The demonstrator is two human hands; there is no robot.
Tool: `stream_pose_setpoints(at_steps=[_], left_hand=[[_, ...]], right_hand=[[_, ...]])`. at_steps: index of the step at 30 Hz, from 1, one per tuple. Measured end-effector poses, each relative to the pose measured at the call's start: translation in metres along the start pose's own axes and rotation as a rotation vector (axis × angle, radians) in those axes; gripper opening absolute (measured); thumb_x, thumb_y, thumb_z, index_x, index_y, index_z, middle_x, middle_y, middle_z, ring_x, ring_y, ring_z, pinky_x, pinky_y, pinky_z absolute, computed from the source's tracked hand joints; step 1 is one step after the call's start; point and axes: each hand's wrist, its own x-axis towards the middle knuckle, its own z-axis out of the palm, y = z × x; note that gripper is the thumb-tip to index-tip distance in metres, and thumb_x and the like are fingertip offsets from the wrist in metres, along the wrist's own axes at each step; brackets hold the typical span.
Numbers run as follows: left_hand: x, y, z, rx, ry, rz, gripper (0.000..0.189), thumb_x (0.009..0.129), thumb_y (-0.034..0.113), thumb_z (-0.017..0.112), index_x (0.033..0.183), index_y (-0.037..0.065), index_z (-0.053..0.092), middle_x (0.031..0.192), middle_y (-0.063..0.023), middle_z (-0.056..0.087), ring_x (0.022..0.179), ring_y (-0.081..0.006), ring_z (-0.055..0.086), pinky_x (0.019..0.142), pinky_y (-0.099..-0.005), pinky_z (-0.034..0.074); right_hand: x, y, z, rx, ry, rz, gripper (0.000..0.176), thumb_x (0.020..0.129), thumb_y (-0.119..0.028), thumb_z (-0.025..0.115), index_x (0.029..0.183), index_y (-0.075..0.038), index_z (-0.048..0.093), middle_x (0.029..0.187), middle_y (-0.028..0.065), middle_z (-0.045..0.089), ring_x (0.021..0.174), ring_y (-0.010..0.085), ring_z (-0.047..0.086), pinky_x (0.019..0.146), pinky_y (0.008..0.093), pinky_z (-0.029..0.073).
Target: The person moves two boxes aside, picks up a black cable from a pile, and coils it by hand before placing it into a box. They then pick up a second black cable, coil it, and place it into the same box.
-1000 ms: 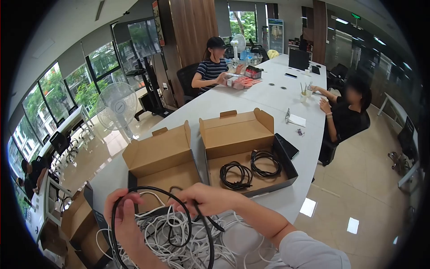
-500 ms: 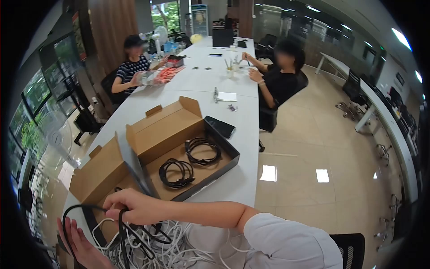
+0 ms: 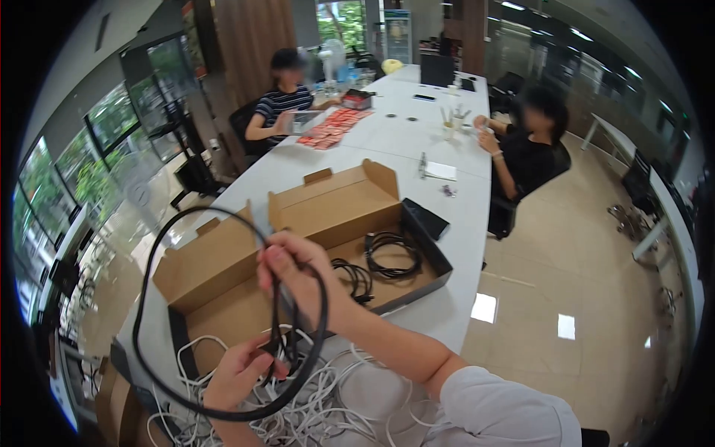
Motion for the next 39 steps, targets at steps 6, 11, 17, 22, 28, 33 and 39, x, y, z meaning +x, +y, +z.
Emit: stream_pose_setpoints(at_steps=[6, 11, 17, 22, 28, 33, 39], left_hand=[[-0.006, -0.012, -0.008, 0.071, -0.218, 0.013, 0.029, 0.098, 0.016, 0.048, 0.115, -0.007, 0.056, 0.080, -0.0099, 0.067, 0.076, -0.0141, 0.064, 0.071, -0.0271, 0.049], [-0.015, -0.001, -0.020, -0.021, 0.186, 0.049, 0.022, 0.098, 0.018, 0.049, 0.100, -0.002, 0.059, 0.069, -0.0047, 0.062, 0.058, -0.0098, 0.057, 0.052, -0.0218, 0.045], [-0.037, 0.012, -0.038, -0.340, 0.972, 0.431, 0.022, 0.100, 0.021, 0.046, 0.098, 0.003, 0.058, 0.060, 0.0025, 0.045, 0.042, -0.0029, 0.033, 0.042, -0.0186, 0.030], [-0.053, 0.012, -0.051, -0.834, 0.977, 0.828, 0.026, 0.102, 0.027, 0.043, 0.106, 0.004, 0.056, 0.060, 0.0051, 0.031, 0.042, -0.0023, 0.021, 0.041, -0.0197, 0.020], [-0.081, 0.016, -0.053, -1.001, 0.655, 1.121, 0.026, 0.102, 0.026, 0.040, 0.111, 0.004, 0.052, 0.060, 0.0047, 0.027, 0.042, -0.0031, 0.023, 0.041, -0.0207, 0.018], [-0.106, 0.015, -0.056, -1.015, 0.383, 1.253, 0.021, 0.103, 0.018, 0.033, 0.113, 0.003, 0.044, 0.061, 0.0020, 0.028, 0.047, -0.0066, 0.024, 0.046, -0.0247, 0.020], [-0.121, 0.022, -0.056, -0.936, 0.352, 1.186, 0.020, 0.099, 0.014, 0.043, 0.112, -0.001, 0.045, 0.067, -0.0002, 0.042, 0.049, -0.0094, 0.035, 0.050, -0.0228, 0.026]], right_hand=[[0.006, -0.003, -0.007, 0.073, 0.146, -0.104, 0.024, 0.099, -0.027, 0.050, 0.101, -0.004, 0.055, 0.073, 0.0004, 0.057, 0.062, 0.0070, 0.051, 0.056, 0.0204, 0.041], [0.011, -0.012, -0.024, -0.032, 0.301, -0.099, 0.028, 0.099, -0.032, 0.050, 0.104, -0.005, 0.057, 0.077, 0.0037, 0.061, 0.070, 0.0120, 0.060, 0.061, 0.0233, 0.047], [0.013, -0.026, -0.041, 0.042, 0.341, -0.152, 0.021, 0.099, -0.025, 0.050, 0.095, -0.005, 0.057, 0.075, 0.0004, 0.056, 0.058, 0.0079, 0.052, 0.063, 0.0264, 0.051], [0.006, -0.029, -0.031, 0.141, 0.088, 0.174, 0.020, 0.099, -0.023, 0.049, 0.094, -0.005, 0.058, 0.072, 0.0002, 0.053, 0.050, 0.0084, 0.045, 0.057, 0.0253, 0.048], [-0.012, -0.027, 0.007, -0.304, -0.529, 0.338, 0.026, 0.097, -0.025, 0.049, 0.101, 0.000, 0.054, 0.080, 0.0055, 0.064, 0.063, 0.0137, 0.061, 0.059, 0.0258, 0.050], [-0.032, -0.023, 0.015, -0.936, -0.980, 0.010, 0.059, 0.094, -0.038, 0.053, 0.131, 0.005, 0.037, 0.088, 0.0170, 0.065, 0.078, 0.0319, 0.064, 0.069, 0.0348, 0.051], [-0.046, -0.036, 0.014, -1.259, -0.866, 0.086, 0.075, 0.087, -0.039, 0.062, 0.136, 0.007, 0.030, 0.075, 0.0194, 0.060, 0.075, 0.0417, 0.061, 0.067, 0.0450, 0.047]])
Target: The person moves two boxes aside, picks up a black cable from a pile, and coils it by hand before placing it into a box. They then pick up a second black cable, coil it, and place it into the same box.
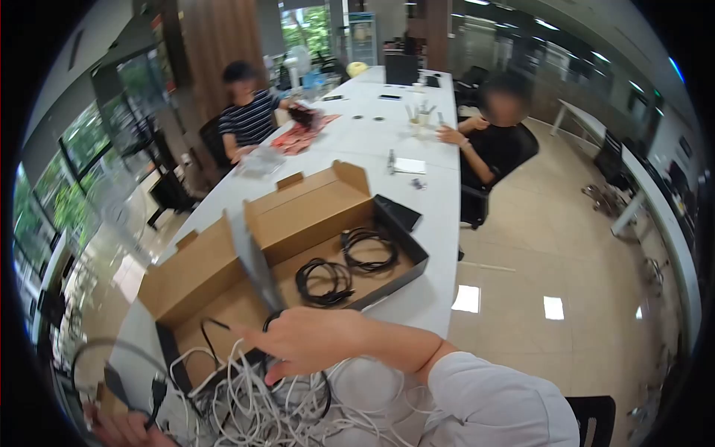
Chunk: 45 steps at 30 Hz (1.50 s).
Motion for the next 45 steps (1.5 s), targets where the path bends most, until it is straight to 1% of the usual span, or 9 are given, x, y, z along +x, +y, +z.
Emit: stream_pose_setpoints(at_steps=[10, 17, 24, 31, 35, 37, 38, 41, 45], left_hand=[[-0.013, -0.054, 0.073, 0.239, -0.114, -0.028, 0.026, 0.100, 0.011, 0.041, 0.123, 0.003, 0.048, 0.064, 0.0009, 0.032, 0.052, -0.0126, 0.026, 0.057, -0.0270, 0.028], [-0.015, -0.053, 0.071, 1.031, -0.802, -0.597, 0.018, 0.095, 0.013, 0.054, 0.109, 0.000, 0.053, 0.071, -0.0080, 0.054, 0.057, -0.0146, 0.046, 0.056, -0.0292, 0.041], [0.005, -0.060, 0.079, 1.314, -1.049, -0.309, 0.007, 0.086, 0.005, 0.065, 0.087, 0.001, 0.059, 0.086, -0.0123, 0.058, 0.066, -0.0247, 0.055, 0.055, -0.0312, 0.044], [-0.012, -0.071, 0.095, 1.664, -0.748, -0.292, 0.010, 0.075, -0.001, 0.073, 0.077, 0.001, 0.063, 0.073, -0.0100, 0.062, 0.056, -0.0178, 0.057, 0.052, -0.0270, 0.045], [-0.014, -0.079, 0.074, 1.858, -0.897, 0.197, 0.021, 0.091, 0.009, 0.060, 0.104, 0.000, 0.046, 0.085, -0.0092, 0.063, 0.066, -0.0137, 0.059, 0.054, -0.0216, 0.041], [-0.040, -0.090, 0.057, 1.352, -0.146, -0.127, 0.025, 0.081, 0.002, 0.070, 0.092, 0.002, 0.048, 0.098, -0.0189, 0.068, 0.086, -0.0201, 0.068, 0.061, -0.0275, 0.053], [-0.034, -0.095, 0.069, 1.253, -0.085, -0.178, 0.020, 0.082, 0.000, 0.068, 0.083, 0.002, 0.048, 0.088, -0.0207, 0.069, 0.082, -0.0224, 0.069, 0.062, -0.0315, 0.057], [-0.021, -0.093, 0.062, 1.410, -0.391, -0.070, 0.010, 0.088, 0.006, 0.062, 0.088, 0.000, 0.054, 0.077, -0.0116, 0.069, 0.061, -0.0168, 0.065, 0.054, -0.0270, 0.049], [-0.021, -0.093, 0.054, 1.472, -0.386, -0.142, 0.014, 0.072, -0.003, 0.074, 0.079, 0.001, 0.062, 0.088, -0.0144, 0.072, 0.072, -0.0218, 0.071, 0.061, -0.0287, 0.055]], right_hand=[[0.006, 0.003, 0.007, 0.223, 0.079, -0.337, 0.069, 0.078, -0.020, 0.071, 0.132, 0.004, 0.037, 0.109, 0.0214, 0.057, 0.098, 0.0367, 0.057, 0.085, 0.0430, 0.044], [0.019, -0.011, 0.016, 0.431, 0.457, -0.551, 0.080, 0.076, -0.013, 0.073, 0.138, 0.004, 0.026, 0.133, 0.0224, 0.036, 0.120, 0.0385, 0.040, 0.097, 0.0457, 0.037], [0.032, -0.003, 0.014, 0.621, 0.567, -0.302, 0.065, 0.082, -0.010, 0.069, 0.134, 0.001, 0.032, 0.127, 0.0205, 0.044, 0.108, 0.0316, 0.051, 0.082, 0.0388, 0.046], [0.047, 0.000, 0.031, 0.826, 0.503, -0.188, 0.038, 0.096, -0.016, 0.052, 0.128, 0.000, 0.039, 0.091, 0.0189, 0.062, 0.081, 0.0289, 0.061, 0.071, 0.0342, 0.048], [0.054, 0.009, 0.048, 0.466, 0.728, -0.207, 0.047, 0.096, -0.017, 0.052, 0.136, -0.002, 0.032, 0.109, 0.0162, 0.059, 0.084, 0.0274, 0.059, 0.079, 0.0338, 0.047], [0.053, -0.001, 0.042, 0.720, 0.600, -0.145, 0.052, 0.097, -0.018, 0.050, 0.140, -0.004, 0.026, 0.114, 0.0134, 0.057, 0.086, 0.0219, 0.059, 0.075, 0.0323, 0.050], [0.051, -0.003, 0.038, 0.838, 0.525, -0.099, 0.054, 0.097, -0.019, 0.050, 0.142, -0.006, 0.022, 0.116, 0.0120, 0.056, 0.086, 0.0191, 0.058, 0.074, 0.0315, 0.051], [0.049, -0.003, 0.029, 1.292, 0.203, 0.056, 0.057, 0.099, -0.020, 0.047, 0.144, -0.010, 0.016, 0.116, 0.0100, 0.057, 0.084, 0.0106, 0.058, 0.065, 0.0267, 0.053], [0.051, 0.001, 0.033, 1.568, 0.235, 0.086, 0.054, 0.100, -0.023, 0.046, 0.145, -0.014, 0.017, 0.112, 0.0083, 0.062, 0.078, 0.0092, 0.062, 0.065, 0.0220, 0.052]])
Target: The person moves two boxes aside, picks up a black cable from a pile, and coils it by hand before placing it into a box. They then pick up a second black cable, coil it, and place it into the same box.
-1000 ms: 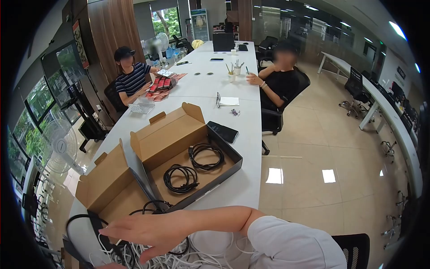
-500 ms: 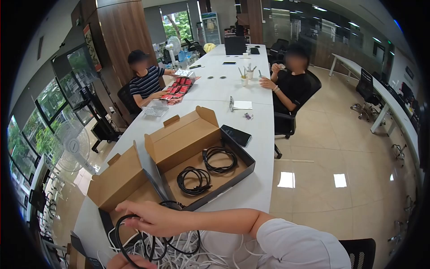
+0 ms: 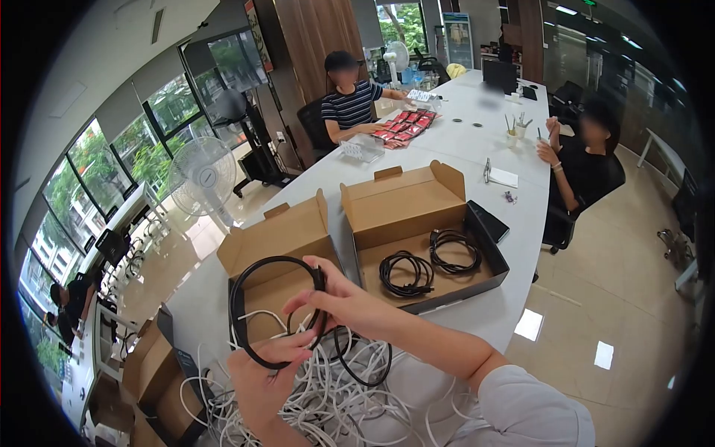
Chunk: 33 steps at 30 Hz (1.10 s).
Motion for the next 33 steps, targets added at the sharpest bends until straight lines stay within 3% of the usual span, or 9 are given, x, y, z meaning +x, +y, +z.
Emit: stream_pose_setpoints(at_steps=[1, 6, 11, 17, 22, 24, 26, 29, 33], left_hand=[[-0.002, -0.004, 0.003, -0.100, 0.004, -0.115, 0.014, 0.068, -0.001, 0.077, 0.076, 0.002, 0.066, 0.089, -0.0137, 0.072, 0.072, -0.0220, 0.070, 0.062, -0.0272, 0.054], [0.011, -0.019, 0.020, 0.137, -0.037, 0.110, 0.019, 0.065, -0.004, 0.077, 0.077, 0.007, 0.067, 0.088, -0.0091, 0.068, 0.070, -0.0215, 0.064, 0.058, -0.0278, 0.050], [0.014, -0.035, 0.028, 0.393, 0.093, 0.170, 0.025, 0.059, -0.005, 0.075, 0.078, 0.011, 0.067, 0.080, -0.0043, 0.057, 0.071, -0.0210, 0.057, 0.057, -0.0315, 0.046], [0.018, -0.022, 0.025, 0.313, 0.001, 0.084, 0.027, 0.060, -0.004, 0.074, 0.084, 0.008, 0.068, 0.075, -0.0040, 0.054, 0.066, -0.0201, 0.052, 0.058, -0.0304, 0.042], [0.014, -0.008, -0.008, 0.268, 0.094, -0.035, 0.031, 0.063, -0.012, 0.061, 0.091, 0.001, 0.066, 0.076, -0.0067, 0.052, 0.065, -0.0163, 0.051, 0.059, -0.0268, 0.040], [0.009, -0.010, -0.016, 0.208, 0.330, 0.004, 0.031, 0.067, -0.011, 0.052, 0.095, -0.002, 0.063, 0.081, -0.0089, 0.052, 0.071, -0.0164, 0.050, 0.065, -0.0256, 0.040], [0.002, -0.010, -0.022, 0.160, 0.556, 0.047, 0.031, 0.069, -0.007, 0.052, 0.098, -0.002, 0.062, 0.085, -0.0100, 0.051, 0.075, -0.0185, 0.050, 0.068, -0.0266, 0.040], [0.004, 0.015, -0.024, 0.368, 0.286, 0.173, 0.036, 0.075, 0.002, 0.052, 0.110, -0.003, 0.059, 0.105, -0.0183, 0.055, 0.092, -0.0303, 0.055, 0.076, -0.0370, 0.044], [0.014, 0.018, -0.001, 0.379, -0.052, -0.005, 0.037, 0.084, 0.012, 0.055, 0.119, -0.002, 0.055, 0.107, -0.0225, 0.061, 0.097, -0.0350, 0.060, 0.077, -0.0406, 0.047]], right_hand=[[0.000, 0.000, 0.000, 0.049, 0.000, 0.005, 0.051, 0.100, -0.024, 0.046, 0.143, -0.013, 0.022, 0.112, 0.0083, 0.062, 0.081, 0.0094, 0.062, 0.067, 0.0228, 0.052], [0.001, 0.006, -0.001, 0.358, -0.063, 0.121, 0.038, 0.101, -0.028, 0.043, 0.134, -0.010, 0.044, 0.109, 0.0063, 0.063, 0.090, 0.0103, 0.061, 0.077, 0.0260, 0.049], [0.000, 0.012, 0.004, 0.391, -0.004, 0.127, 0.036, 0.102, -0.029, 0.042, 0.130, -0.007, 0.048, 0.109, 0.0040, 0.061, 0.100, 0.0107, 0.057, 0.089, 0.0302, 0.044], [0.002, 0.014, -0.002, 0.431, 0.048, 0.027, 0.024, 0.102, -0.028, 0.043, 0.107, -0.006, 0.053, 0.089, 0.0020, 0.059, 0.083, 0.0120, 0.060, 0.075, 0.0288, 0.048], [-0.003, -0.010, -0.008, -0.015, 0.040, -0.153, 0.021, 0.101, -0.025, 0.044, 0.094, -0.006, 0.050, 0.065, -0.0024, 0.044, 0.060, 0.0087, 0.050, 0.058, 0.0250, 0.044], [-0.006, -0.018, -0.012, -0.341, -0.031, -0.193, 0.020, 0.100, -0.022, 0.046, 0.092, -0.005, 0.050, 0.064, -0.0036, 0.042, 0.056, 0.0047, 0.043, 0.050, 0.0237, 0.038], [-0.008, -0.015, -0.013, -0.674, -0.072, -0.335, 0.014, 0.096, -0.017, 0.049, 0.094, -0.003, 0.051, 0.065, 0.0047, 0.050, 0.060, 0.0162, 0.051, 0.054, 0.0317, 0.042], [-0.014, -0.015, -0.006, -1.150, -0.124, -0.467, 0.012, 0.087, -0.007, 0.054, 0.098, -0.002, 0.054, 0.075, 0.0183, 0.061, 0.075, 0.0358, 0.061, 0.063, 0.0451, 0.046], [-0.015, -0.007, 0.004, -1.475, -0.153, -0.508, 0.021, 0.076, -0.007, 0.063, 0.094, -0.005, 0.052, 0.074, 0.0084, 0.060, 0.075, 0.0309, 0.062, 0.064, 0.0415, 0.048]])
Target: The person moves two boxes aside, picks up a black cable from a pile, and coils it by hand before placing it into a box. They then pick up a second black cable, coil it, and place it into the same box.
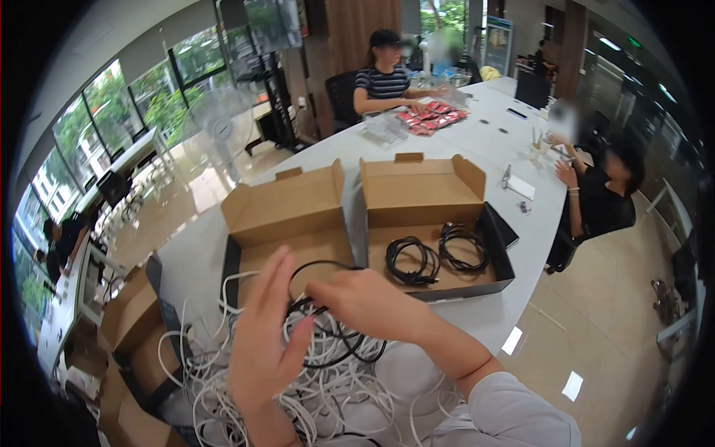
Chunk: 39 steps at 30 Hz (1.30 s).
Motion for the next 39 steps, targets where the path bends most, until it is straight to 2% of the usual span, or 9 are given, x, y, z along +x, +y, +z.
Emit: stream_pose_setpoints(at_steps=[5, 6, 10, 14, 21, 25, 30, 32, 39], left_hand=[[-0.003, -0.037, 0.015, -0.372, -0.506, -0.317, 0.033, 0.093, 0.019, 0.055, 0.118, -0.001, 0.052, 0.077, -0.0182, 0.065, 0.071, -0.0304, 0.066, 0.065, -0.0354, 0.049], [-0.003, -0.041, 0.016, -0.470, -0.444, -0.261, 0.028, 0.094, 0.016, 0.054, 0.117, -0.001, 0.053, 0.063, -0.0100, 0.062, 0.058, -0.0219, 0.063, 0.056, -0.0307, 0.047], [-0.006, -0.047, 0.012, -0.923, -0.386, -0.527, 0.033, 0.096, 0.016, 0.054, 0.125, 0.000, 0.053, 0.060, 0.0036, 0.052, 0.049, -0.0032, 0.048, 0.046, -0.0190, 0.036], [0.000, -0.054, 0.006, -0.929, -0.032, -0.584, 0.033, 0.099, 0.021, 0.049, 0.118, -0.004, 0.057, 0.051, 0.0070, 0.037, 0.040, -0.0004, 0.029, 0.038, -0.0172, 0.023], [0.000, -0.051, 0.010, -0.963, 0.329, -0.564, 0.036, 0.102, 0.029, 0.043, 0.105, -0.003, 0.059, 0.055, 0.0080, 0.026, 0.046, -0.0027, 0.022, 0.042, -0.0205, 0.020], [-0.004, -0.059, 0.014, -1.180, 0.245, -0.532, 0.029, 0.102, 0.030, 0.043, 0.092, 0.005, 0.054, 0.063, 0.0065, 0.034, 0.053, -0.0033, 0.027, 0.047, -0.0208, 0.023], [-0.002, -0.054, 0.028, -1.401, 0.025, -0.584, 0.030, 0.102, 0.033, 0.039, 0.090, 0.007, 0.046, 0.072, 0.0001, 0.043, 0.066, -0.0092, 0.042, 0.063, -0.0234, 0.035], [-0.002, -0.062, 0.036, -1.154, -0.116, -0.484, 0.027, 0.103, 0.028, 0.038, 0.088, 0.007, 0.044, 0.080, -0.0026, 0.050, 0.075, -0.0115, 0.046, 0.071, -0.0261, 0.039], [-0.005, -0.072, 0.046, -0.652, -0.307, -0.364, 0.027, 0.099, 0.019, 0.045, 0.108, -0.003, 0.057, 0.092, -0.0087, 0.064, 0.087, -0.0164, 0.059, 0.081, -0.0311, 0.046]], right_hand=[[0.003, -0.003, -0.006, 0.040, 0.079, -0.075, 0.023, 0.075, -0.005, 0.064, 0.097, -0.003, 0.057, 0.081, 0.0082, 0.063, 0.075, 0.0294, 0.061, 0.065, 0.0383, 0.048], [0.003, 0.001, -0.002, 0.093, 0.077, -0.067, 0.025, 0.074, -0.005, 0.065, 0.098, -0.003, 0.058, 0.084, 0.0089, 0.064, 0.074, 0.0298, 0.061, 0.064, 0.0375, 0.049], [0.006, 0.002, 0.003, 0.419, 0.112, 0.211, 0.027, 0.082, -0.005, 0.064, 0.107, -0.006, 0.055, 0.080, 0.0104, 0.064, 0.070, 0.0171, 0.063, 0.060, 0.0319, 0.047], [0.006, 0.006, -0.010, 0.806, 0.085, 0.397, 0.025, 0.088, -0.006, 0.063, 0.111, -0.002, 0.055, 0.090, 0.0049, 0.064, 0.077, 0.0069, 0.059, 0.066, 0.0225, 0.047], [0.007, 0.010, -0.007, 1.084, -0.022, 0.317, 0.025, 0.100, -0.018, 0.047, 0.115, 0.001, 0.054, 0.097, 0.0076, 0.065, 0.091, 0.0103, 0.060, 0.081, 0.0246, 0.046], [0.009, 0.006, 0.000, 1.290, 0.097, 0.430, 0.027, 0.102, -0.023, 0.042, 0.107, -0.001, 0.057, 0.090, 0.0049, 0.063, 0.082, 0.0103, 0.057, 0.079, 0.0254, 0.046], [0.011, 0.015, 0.004, 1.591, 0.363, 0.429, 0.023, 0.102, -0.026, 0.042, 0.107, -0.007, 0.054, 0.067, -0.0036, 0.040, 0.058, 0.0085, 0.039, 0.060, 0.0246, 0.038], [0.011, 0.013, -0.005, 1.562, 0.472, 0.503, 0.019, 0.102, -0.024, 0.042, 0.109, -0.011, 0.053, 0.062, -0.0062, 0.027, 0.053, 0.0060, 0.024, 0.050, 0.0231, 0.023], [0.003, 0.008, -0.012, 1.291, 0.552, 0.359, 0.014, 0.100, -0.020, 0.048, 0.107, -0.009, 0.052, 0.059, -0.0074, 0.029, 0.048, 0.0037, 0.022, 0.046, 0.0220, 0.018]])
